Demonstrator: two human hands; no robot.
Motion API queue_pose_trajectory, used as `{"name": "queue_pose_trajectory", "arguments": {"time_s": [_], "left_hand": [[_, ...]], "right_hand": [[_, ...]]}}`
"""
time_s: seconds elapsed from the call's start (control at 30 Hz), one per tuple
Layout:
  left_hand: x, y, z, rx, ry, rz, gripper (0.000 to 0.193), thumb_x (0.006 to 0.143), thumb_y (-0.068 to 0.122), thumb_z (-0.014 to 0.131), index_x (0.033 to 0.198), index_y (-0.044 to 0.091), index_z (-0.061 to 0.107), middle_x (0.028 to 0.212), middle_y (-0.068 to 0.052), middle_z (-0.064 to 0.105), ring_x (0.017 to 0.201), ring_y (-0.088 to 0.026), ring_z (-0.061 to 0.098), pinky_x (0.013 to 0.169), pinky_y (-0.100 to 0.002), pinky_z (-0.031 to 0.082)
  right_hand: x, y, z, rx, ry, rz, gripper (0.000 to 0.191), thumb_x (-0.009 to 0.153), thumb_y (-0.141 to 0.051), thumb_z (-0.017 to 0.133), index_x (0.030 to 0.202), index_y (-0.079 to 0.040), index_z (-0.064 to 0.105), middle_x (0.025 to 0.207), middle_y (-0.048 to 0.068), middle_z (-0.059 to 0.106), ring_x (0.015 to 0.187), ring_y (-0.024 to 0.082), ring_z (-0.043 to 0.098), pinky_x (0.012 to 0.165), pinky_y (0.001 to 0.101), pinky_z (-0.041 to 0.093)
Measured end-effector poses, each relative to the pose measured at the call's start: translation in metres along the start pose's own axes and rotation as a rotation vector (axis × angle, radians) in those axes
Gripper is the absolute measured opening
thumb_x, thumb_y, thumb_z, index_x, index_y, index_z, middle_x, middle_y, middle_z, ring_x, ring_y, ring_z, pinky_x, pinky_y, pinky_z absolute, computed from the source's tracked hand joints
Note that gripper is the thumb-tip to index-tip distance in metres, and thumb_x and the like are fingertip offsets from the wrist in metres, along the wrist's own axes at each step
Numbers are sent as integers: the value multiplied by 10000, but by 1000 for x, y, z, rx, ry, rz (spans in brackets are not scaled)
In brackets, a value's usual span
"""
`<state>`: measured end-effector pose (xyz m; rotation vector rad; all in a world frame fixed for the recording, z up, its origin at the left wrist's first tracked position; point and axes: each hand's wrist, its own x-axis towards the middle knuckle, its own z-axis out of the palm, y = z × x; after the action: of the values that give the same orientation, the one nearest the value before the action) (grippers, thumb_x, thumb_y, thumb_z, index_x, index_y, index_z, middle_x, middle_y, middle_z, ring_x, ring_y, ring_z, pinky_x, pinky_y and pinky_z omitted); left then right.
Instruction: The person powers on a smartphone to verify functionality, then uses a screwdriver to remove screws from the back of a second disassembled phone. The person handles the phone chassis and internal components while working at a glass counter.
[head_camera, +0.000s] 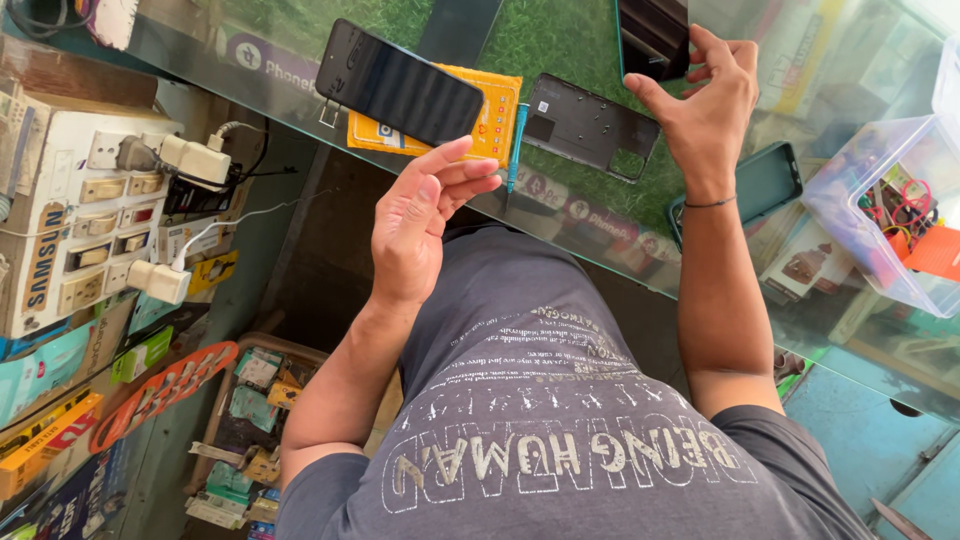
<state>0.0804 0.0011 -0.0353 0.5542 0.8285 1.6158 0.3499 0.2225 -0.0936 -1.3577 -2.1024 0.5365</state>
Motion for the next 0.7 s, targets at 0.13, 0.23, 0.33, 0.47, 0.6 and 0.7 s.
{"name": "queue_pose_trajectory", "arguments": {"time_s": [0.13,0.23,0.33,0.47,0.6,0.7], "left_hand": [[-2,5,-6,33,14,33,477,1148,283,485,1471,-67,512,1319,-244,673,1260,-331,673,1193,-446,500],[-6,10,-18,106,71,85,432,1141,234,520,1459,-59,528,1277,-220,686,1210,-299,686,1159,-418,532],[-7,17,-34,228,167,143,352,1125,124,581,1428,-54,556,1182,-196,698,1099,-252,695,1070,-377,556],[9,32,-54,695,321,280,349,1085,-13,687,1419,7,589,1126,-163,700,1031,-218,704,979,-343,571],[34,69,-73,1420,81,511,636,937,6,817,1491,68,511,1438,-120,597,1307,-266,616,1124,-400,498],[61,85,-78,1788,-256,609,793,820,85,859,1514,47,480,1522,-122,524,1414,-319,515,1186,-488,402]], "right_hand": [[-4,-12,-4,35,53,13,673,858,-249,1016,1356,31,661,1149,95,551,943,153,602,737,289,566],[-19,-28,-9,178,242,-31,230,1050,-56,811,1245,4,706,1097,84,577,954,149,608,750,286,559],[-48,-56,-10,194,191,-31,204,1124,2,828,1019,-26,654,953,62,616,777,126,595,690,248,499],[-80,-106,7,356,-156,-37,393,1024,-85,852,1242,-42,528,940,27,681,817,124,717,705,257,576],[-79,-145,28,157,-295,-45,587,878,-122,893,1303,-4,504,857,79,683,655,161,679,587,288,540],[-68,-155,36,99,-314,-17,596,872,-110,889,1304,3,493,806,94,670,636,191,678,585,312,537]]}}
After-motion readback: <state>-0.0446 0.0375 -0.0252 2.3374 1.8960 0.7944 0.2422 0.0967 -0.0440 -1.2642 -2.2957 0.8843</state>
